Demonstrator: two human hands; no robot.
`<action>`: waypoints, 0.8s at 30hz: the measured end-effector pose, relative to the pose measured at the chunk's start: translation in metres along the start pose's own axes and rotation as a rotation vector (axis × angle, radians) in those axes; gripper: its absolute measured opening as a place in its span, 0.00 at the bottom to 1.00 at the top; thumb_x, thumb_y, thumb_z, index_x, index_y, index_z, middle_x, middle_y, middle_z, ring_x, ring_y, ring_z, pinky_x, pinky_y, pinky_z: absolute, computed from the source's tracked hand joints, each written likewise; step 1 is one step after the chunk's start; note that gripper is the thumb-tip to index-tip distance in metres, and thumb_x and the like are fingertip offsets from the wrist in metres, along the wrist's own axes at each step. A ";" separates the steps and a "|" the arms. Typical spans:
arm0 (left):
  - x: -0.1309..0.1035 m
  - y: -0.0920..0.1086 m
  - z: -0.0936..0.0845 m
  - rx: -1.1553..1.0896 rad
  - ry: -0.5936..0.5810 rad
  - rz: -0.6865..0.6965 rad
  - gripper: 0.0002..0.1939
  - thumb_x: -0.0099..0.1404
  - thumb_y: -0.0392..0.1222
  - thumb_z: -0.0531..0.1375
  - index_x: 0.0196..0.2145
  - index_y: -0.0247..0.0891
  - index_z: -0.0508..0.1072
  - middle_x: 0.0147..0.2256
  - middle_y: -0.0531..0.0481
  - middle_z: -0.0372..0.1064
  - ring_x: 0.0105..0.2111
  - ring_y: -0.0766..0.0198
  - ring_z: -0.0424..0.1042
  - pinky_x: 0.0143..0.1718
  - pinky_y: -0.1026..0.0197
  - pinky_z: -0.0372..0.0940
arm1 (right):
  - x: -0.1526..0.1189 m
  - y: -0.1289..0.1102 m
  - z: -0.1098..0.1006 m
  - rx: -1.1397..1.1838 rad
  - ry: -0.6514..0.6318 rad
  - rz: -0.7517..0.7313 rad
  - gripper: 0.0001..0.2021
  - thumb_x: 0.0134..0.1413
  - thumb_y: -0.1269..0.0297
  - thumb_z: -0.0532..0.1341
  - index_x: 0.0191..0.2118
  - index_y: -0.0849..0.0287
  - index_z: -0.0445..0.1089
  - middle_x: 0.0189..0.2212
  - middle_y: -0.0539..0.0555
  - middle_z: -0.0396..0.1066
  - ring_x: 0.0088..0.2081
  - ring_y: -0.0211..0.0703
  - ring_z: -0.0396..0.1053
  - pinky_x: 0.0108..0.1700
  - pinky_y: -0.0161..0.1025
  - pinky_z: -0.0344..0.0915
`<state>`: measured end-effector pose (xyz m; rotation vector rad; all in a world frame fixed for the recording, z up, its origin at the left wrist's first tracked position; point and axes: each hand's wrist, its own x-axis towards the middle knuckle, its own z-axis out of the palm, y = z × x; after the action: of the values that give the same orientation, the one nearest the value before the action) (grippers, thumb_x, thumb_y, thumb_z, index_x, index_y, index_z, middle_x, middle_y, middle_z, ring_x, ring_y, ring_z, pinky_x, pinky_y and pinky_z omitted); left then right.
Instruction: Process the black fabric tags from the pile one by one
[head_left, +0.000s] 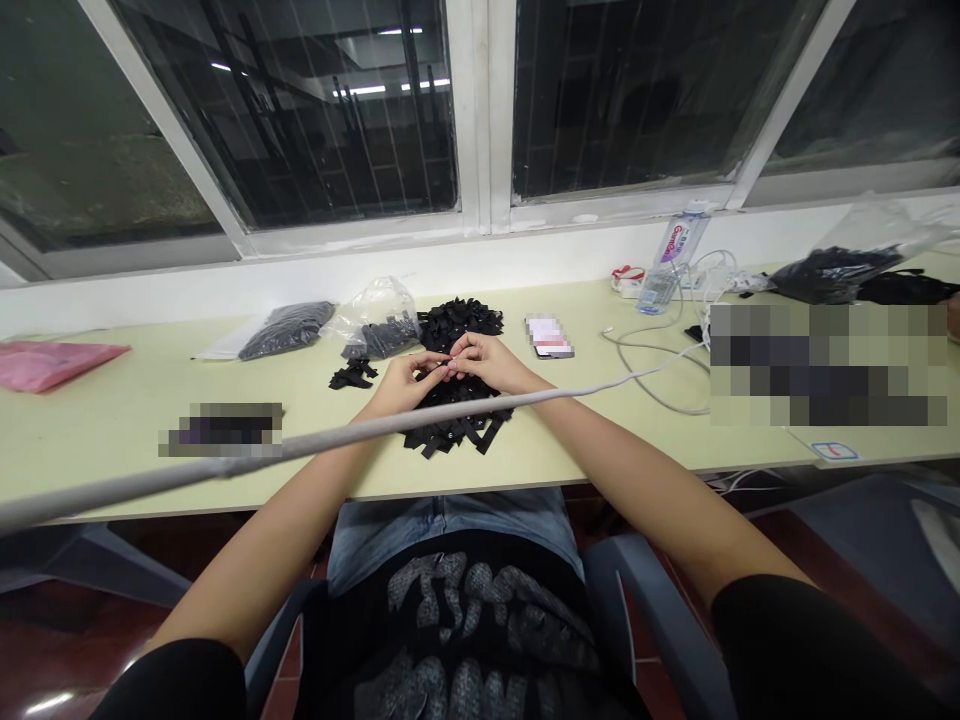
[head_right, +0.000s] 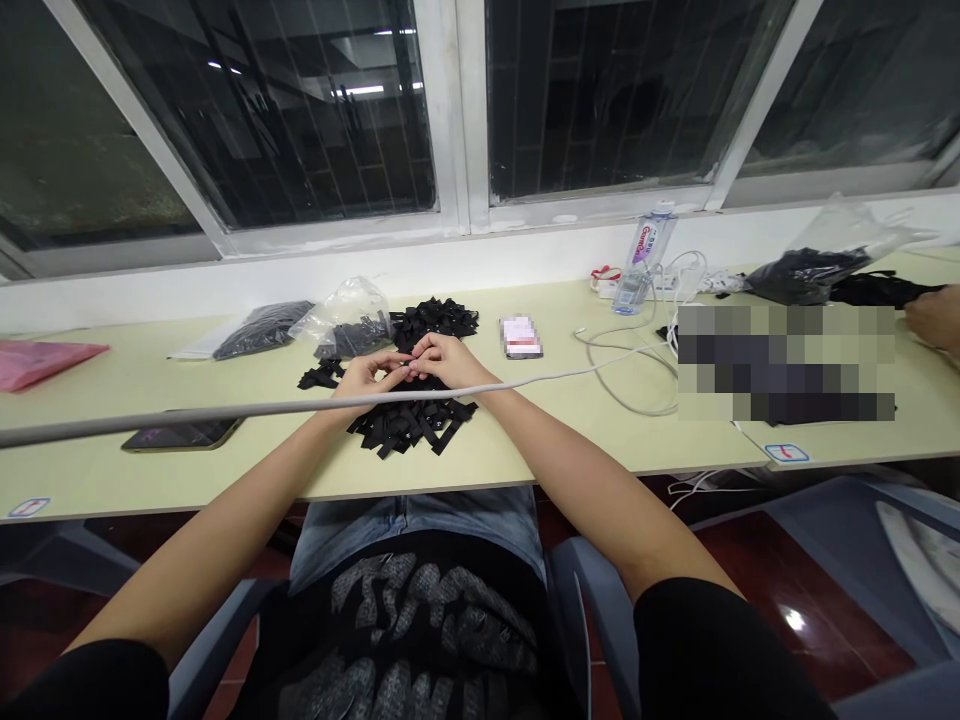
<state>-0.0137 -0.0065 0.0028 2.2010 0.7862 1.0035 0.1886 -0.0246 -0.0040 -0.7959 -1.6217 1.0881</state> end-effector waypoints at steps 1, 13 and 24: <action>0.000 -0.001 0.001 -0.025 -0.014 -0.033 0.20 0.64 0.55 0.62 0.45 0.37 0.79 0.38 0.44 0.78 0.38 0.57 0.76 0.41 0.58 0.68 | -0.001 -0.001 0.000 -0.018 0.001 -0.002 0.12 0.50 0.62 0.67 0.37 0.59 0.67 0.28 0.51 0.76 0.32 0.41 0.74 0.38 0.37 0.69; 0.006 -0.014 0.002 0.113 0.203 -0.058 0.16 0.59 0.53 0.65 0.35 0.36 0.79 0.33 0.47 0.77 0.32 0.61 0.72 0.33 0.62 0.65 | -0.004 -0.011 0.004 -0.748 0.336 -0.267 0.04 0.54 0.64 0.65 0.34 0.58 0.71 0.35 0.54 0.72 0.41 0.45 0.67 0.46 0.42 0.64; 0.025 0.012 0.008 0.347 0.146 0.038 0.13 0.64 0.47 0.60 0.36 0.38 0.81 0.33 0.49 0.79 0.32 0.59 0.74 0.36 0.60 0.65 | -0.001 -0.006 0.006 -0.289 0.325 -0.005 0.04 0.55 0.69 0.62 0.36 0.60 0.75 0.29 0.52 0.76 0.28 0.38 0.73 0.32 0.34 0.70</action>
<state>0.0099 0.0012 0.0183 2.4601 1.0558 1.1265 0.1836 -0.0294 0.0009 -1.0957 -1.5155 0.6840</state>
